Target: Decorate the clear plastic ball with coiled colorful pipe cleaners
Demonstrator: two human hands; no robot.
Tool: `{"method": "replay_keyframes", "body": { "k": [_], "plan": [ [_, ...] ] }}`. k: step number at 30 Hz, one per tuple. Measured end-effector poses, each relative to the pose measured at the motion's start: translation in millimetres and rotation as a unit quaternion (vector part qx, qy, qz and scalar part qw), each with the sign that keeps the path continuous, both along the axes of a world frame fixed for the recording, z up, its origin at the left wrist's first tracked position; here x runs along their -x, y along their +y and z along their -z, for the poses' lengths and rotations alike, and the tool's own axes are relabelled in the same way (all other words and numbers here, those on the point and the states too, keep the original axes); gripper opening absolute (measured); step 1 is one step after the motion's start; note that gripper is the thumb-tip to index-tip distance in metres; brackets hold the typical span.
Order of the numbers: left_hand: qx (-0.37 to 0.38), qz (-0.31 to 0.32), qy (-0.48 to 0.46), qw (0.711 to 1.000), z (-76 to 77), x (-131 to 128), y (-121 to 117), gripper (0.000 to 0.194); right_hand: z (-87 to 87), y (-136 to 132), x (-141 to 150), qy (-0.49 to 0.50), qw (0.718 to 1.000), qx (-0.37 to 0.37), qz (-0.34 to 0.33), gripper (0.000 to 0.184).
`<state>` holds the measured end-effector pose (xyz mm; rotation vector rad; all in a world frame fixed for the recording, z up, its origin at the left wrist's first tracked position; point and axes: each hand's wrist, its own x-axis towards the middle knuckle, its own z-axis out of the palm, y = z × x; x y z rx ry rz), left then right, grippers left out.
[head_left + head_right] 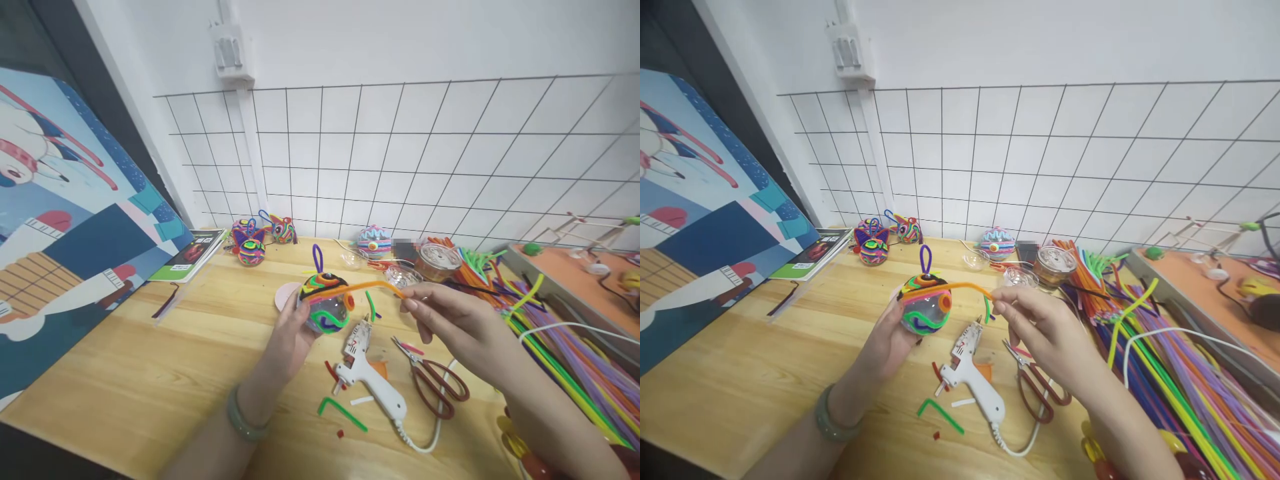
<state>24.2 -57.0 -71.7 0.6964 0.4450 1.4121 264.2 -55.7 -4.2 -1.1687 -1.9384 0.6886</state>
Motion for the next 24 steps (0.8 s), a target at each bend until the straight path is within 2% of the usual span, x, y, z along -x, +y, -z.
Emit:
{"method": "replay_keyframes", "body": {
  "k": [9,14,24],
  "plan": [
    [0.003,0.04,0.01,0.999,5.7,-1.0,-0.5,0.055,2.0,5.0,-3.5,-0.072,0.997,-0.032,-0.005,0.026],
    [-0.033,0.062,-0.002,0.998,5.0,-2.5,-1.1,0.059,3.2,5.8,-3.8,-0.091,0.994,-0.052,-0.003,0.029],
    [-0.003,0.041,0.0,0.999,6.0,-1.4,-0.5,0.06,4.5,5.8,-6.0,-0.151,0.982,-0.11,-0.005,0.026]
  ]
}}
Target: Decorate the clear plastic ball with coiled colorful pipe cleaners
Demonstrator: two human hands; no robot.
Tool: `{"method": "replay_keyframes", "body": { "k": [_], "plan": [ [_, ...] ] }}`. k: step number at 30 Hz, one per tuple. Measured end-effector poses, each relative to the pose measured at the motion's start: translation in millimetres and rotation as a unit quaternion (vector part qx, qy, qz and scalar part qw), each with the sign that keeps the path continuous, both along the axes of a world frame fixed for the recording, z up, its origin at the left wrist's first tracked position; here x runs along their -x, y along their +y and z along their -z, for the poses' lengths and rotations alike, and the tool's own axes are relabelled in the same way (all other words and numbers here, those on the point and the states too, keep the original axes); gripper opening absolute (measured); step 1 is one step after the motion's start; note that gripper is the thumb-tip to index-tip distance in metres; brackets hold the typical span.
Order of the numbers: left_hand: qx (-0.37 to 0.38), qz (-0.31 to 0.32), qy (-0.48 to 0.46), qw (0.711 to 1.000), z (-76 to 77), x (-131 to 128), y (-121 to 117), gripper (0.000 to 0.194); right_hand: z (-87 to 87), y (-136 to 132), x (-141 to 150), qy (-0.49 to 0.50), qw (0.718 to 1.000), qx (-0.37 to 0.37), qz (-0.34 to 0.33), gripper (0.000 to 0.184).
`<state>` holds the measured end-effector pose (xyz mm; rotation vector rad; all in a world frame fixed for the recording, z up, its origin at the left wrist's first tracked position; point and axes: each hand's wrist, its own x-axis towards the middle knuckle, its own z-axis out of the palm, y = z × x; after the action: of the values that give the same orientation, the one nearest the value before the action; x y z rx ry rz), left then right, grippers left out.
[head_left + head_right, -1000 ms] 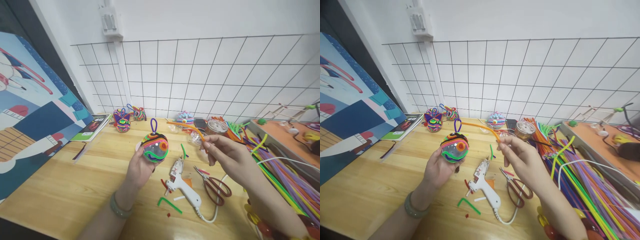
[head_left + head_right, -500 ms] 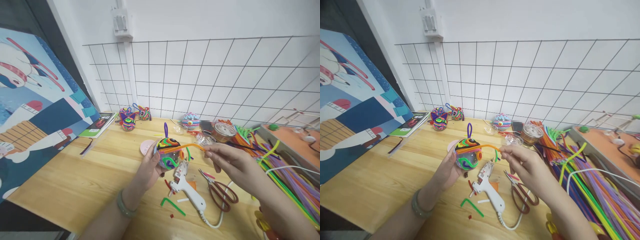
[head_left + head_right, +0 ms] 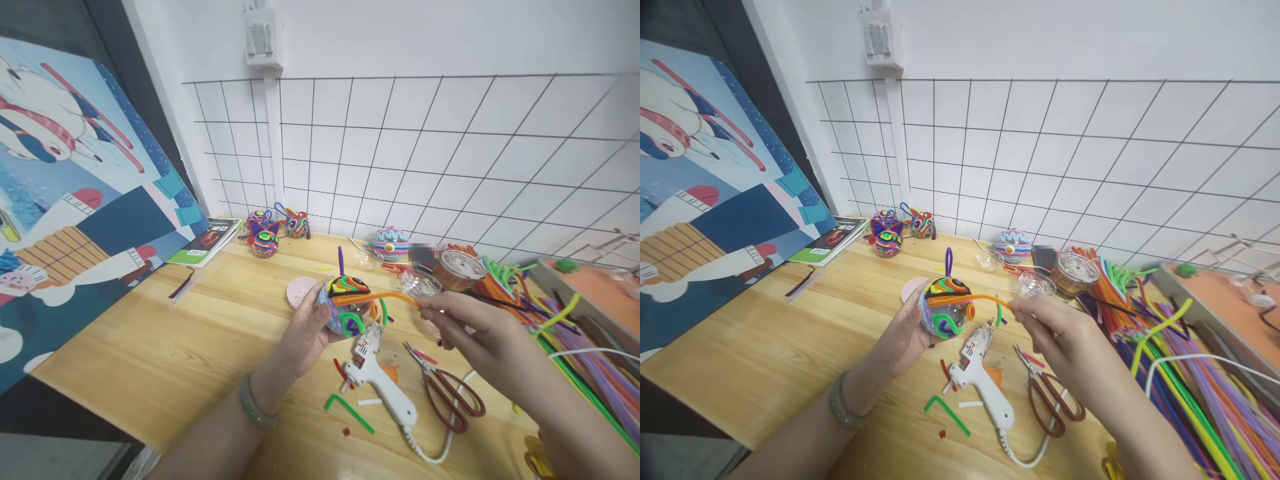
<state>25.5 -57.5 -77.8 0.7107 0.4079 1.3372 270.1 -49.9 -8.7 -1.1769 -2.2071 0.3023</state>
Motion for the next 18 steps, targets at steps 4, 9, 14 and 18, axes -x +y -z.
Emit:
{"method": "replay_keyframes", "body": {
  "k": [4,9,14,18],
  "plan": [
    [0.004,0.001,0.004,1.0,-0.6,0.2,-0.1,0.053,-0.1,-0.2,-0.4,0.001,1.0,0.002,0.0,0.024],
    [0.022,0.0,0.0,1.0,1.2,0.6,0.1,0.052,0.5,0.2,-1.6,-0.004,1.0,-0.008,-0.002,0.023],
    [0.03,-0.001,-0.008,1.0,4.2,0.0,1.4,0.046,-1.2,-2.9,-2.8,0.012,1.0,-0.006,0.011,0.024],
    [0.017,-0.004,-0.002,1.0,1.9,0.4,2.2,0.042,-3.2,-1.5,-6.5,0.054,0.996,-0.005,0.077,0.029]
  ]
}}
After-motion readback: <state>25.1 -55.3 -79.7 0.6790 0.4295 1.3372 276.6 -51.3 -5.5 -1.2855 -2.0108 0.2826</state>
